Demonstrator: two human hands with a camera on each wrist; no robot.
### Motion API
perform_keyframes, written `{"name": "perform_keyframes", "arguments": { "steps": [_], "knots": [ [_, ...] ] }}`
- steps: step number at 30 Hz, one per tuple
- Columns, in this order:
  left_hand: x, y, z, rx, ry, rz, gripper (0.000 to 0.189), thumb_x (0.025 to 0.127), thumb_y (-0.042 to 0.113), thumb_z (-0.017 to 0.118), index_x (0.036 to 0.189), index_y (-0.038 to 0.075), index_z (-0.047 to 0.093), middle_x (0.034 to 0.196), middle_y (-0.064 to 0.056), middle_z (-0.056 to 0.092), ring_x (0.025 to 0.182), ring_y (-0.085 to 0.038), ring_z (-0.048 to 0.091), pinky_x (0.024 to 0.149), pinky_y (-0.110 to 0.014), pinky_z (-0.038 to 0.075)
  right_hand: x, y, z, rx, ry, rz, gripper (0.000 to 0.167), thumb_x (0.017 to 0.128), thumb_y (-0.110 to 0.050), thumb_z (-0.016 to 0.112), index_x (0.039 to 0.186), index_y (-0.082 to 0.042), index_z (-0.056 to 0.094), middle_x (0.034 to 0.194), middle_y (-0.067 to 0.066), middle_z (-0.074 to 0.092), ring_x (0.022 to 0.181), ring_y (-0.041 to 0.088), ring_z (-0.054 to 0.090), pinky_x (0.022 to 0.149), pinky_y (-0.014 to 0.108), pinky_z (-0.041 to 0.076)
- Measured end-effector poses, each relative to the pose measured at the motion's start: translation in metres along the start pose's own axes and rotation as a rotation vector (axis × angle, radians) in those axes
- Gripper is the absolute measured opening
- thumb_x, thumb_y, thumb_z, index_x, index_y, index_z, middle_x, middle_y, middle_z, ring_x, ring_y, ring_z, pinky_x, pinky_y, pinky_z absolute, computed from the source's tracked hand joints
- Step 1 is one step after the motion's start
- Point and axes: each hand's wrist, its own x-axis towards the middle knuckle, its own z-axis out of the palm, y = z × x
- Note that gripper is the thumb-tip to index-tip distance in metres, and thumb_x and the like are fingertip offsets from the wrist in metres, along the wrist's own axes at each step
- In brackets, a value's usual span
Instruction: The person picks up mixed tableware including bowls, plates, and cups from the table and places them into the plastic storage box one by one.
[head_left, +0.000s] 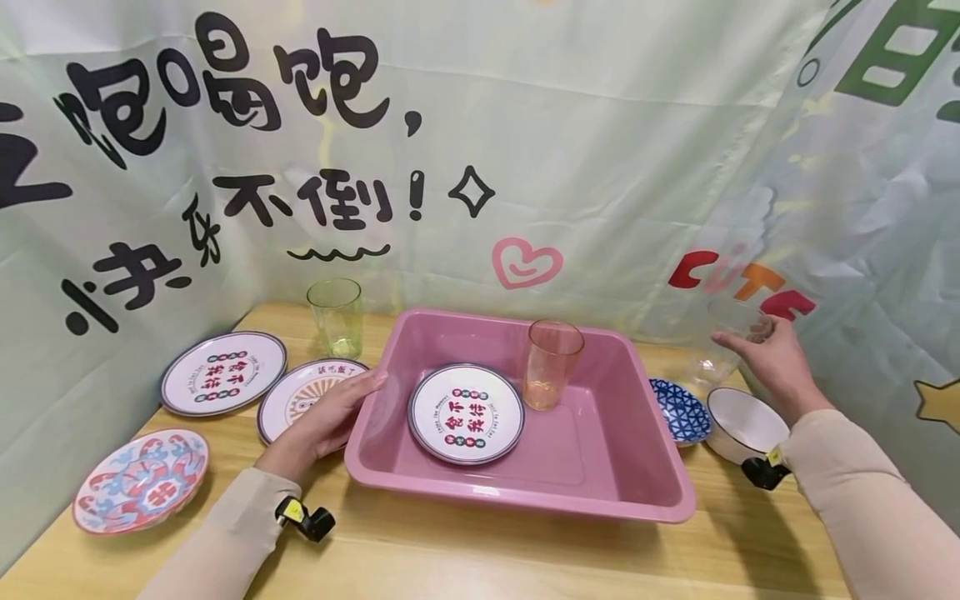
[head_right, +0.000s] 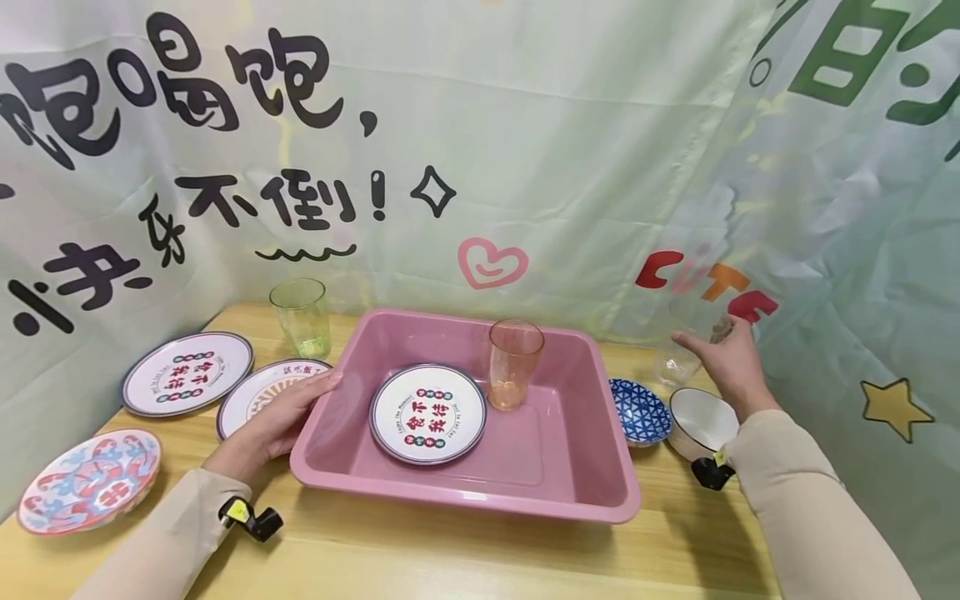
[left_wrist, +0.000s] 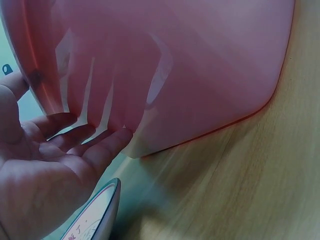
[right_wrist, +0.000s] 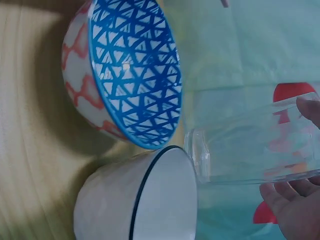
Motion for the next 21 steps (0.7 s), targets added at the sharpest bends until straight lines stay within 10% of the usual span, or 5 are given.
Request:
{"name": "perform_keyframes", "arguments": {
  "steps": [21],
  "knots": [
    [-0.001, 0.015, -0.003, 0.245, -0.016, 0.021, 0.063, 0.103, 0.034, 0.048, 0.154, 0.004, 0.025, 0.142, -0.031, 0.042, 0.121, -0.041, 0.052, 0.098, -0.043, 0.048, -0.015, -0.035, -0.016, -0.060, -0.005, -0.180, 0.091, 0.088, -0.057, 0.064, 0.143, 0.006, 0.028, 0.137, 0.031, 0.038, 0.122, 0.046, 0.041, 0.094, 0.062, 0.040]
  ]
}}
